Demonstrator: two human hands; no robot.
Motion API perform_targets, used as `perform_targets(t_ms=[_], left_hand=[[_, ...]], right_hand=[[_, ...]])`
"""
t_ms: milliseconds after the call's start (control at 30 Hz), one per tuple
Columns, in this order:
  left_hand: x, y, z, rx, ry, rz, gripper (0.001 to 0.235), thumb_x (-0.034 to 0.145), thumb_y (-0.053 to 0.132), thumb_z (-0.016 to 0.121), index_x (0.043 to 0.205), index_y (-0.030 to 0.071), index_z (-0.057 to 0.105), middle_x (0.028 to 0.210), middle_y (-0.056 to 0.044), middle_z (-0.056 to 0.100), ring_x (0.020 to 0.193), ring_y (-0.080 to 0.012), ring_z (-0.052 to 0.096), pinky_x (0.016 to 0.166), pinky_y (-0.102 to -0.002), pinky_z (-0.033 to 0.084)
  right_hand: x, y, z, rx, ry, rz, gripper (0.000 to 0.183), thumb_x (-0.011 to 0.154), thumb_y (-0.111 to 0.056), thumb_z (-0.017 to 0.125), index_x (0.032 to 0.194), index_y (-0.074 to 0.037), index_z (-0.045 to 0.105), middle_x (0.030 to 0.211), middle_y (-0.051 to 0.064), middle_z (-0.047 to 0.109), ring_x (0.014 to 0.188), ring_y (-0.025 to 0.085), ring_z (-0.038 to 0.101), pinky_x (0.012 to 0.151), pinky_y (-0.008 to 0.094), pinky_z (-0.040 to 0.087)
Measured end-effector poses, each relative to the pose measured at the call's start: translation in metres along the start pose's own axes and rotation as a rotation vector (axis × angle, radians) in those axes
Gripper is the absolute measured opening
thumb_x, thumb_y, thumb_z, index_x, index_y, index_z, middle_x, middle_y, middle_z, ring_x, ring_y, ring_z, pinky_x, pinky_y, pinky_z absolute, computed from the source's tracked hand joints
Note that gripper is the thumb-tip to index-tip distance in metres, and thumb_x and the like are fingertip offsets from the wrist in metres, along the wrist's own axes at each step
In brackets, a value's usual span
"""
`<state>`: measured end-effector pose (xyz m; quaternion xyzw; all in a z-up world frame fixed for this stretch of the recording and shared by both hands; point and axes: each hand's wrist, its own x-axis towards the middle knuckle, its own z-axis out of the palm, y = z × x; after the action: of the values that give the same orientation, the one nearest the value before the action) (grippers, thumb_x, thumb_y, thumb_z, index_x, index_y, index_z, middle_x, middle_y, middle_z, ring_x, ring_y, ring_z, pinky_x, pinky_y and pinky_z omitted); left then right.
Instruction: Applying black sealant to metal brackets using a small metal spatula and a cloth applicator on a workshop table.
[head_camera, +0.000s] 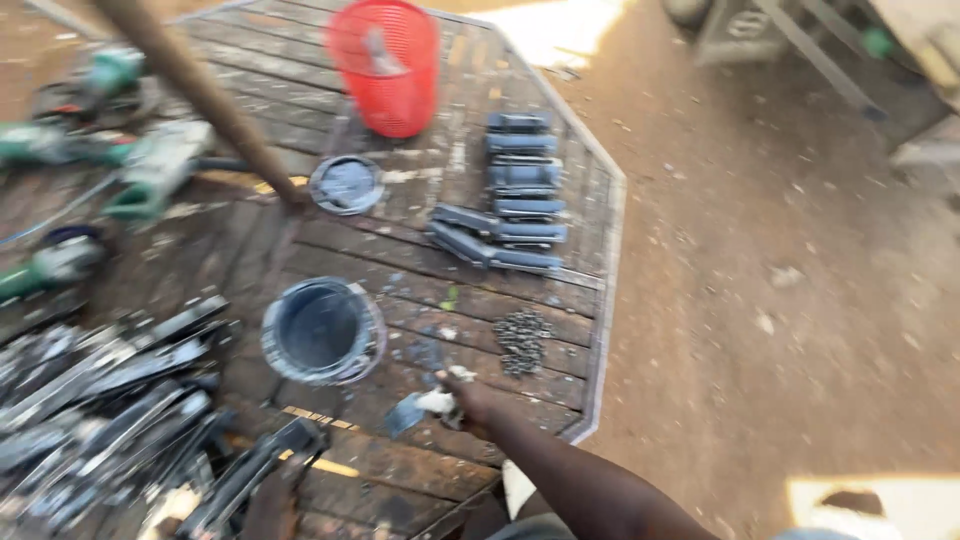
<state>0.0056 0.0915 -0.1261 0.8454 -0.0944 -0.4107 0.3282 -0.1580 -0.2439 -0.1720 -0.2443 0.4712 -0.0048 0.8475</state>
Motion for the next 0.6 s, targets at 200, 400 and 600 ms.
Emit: perform_targets(t_ms=[200,400,600], left_hand=[[-0.016,0.12,-0.069,-0.109,0.097,-0.072,0.056,0.098,0.049,0.046,0.106,0.007,0.083,0.107,-0.014,0.079,0.108,-0.0251,0.066,0.097,-0.042,0.043],[-0.058,0.157,-0.127,-0.175,0.025,-0.197,0.067,0.091,0.057,0.05,0.131,0.008,0.071,0.138,-0.015,0.068,0.129,-0.0348,0.06,0.104,-0.052,0.043],[-0.027,0.142,-0.153,-0.08,-0.019,-0.212,0.072,0.09,0.063,0.051,0.122,0.001,0.067,0.123,-0.018,0.064,0.116,-0.0368,0.058,0.095,-0.053,0.043]], right_hand=[[0.007,0.024,0.018,0.178,-0.034,0.011,0.046,0.091,-0.052,0.069,0.099,-0.007,0.065,0.084,0.012,0.073,0.068,0.022,0.07,0.051,0.028,0.053],[-0.033,0.026,0.075,0.174,0.02,0.0,0.047,0.092,-0.047,0.069,0.104,-0.002,0.062,0.083,0.017,0.071,0.068,0.027,0.068,0.061,0.034,0.057],[-0.062,0.01,0.108,0.219,0.216,-0.031,0.047,0.095,-0.033,0.069,0.114,0.006,0.052,0.097,0.027,0.066,0.079,0.037,0.067,0.074,0.048,0.063]])
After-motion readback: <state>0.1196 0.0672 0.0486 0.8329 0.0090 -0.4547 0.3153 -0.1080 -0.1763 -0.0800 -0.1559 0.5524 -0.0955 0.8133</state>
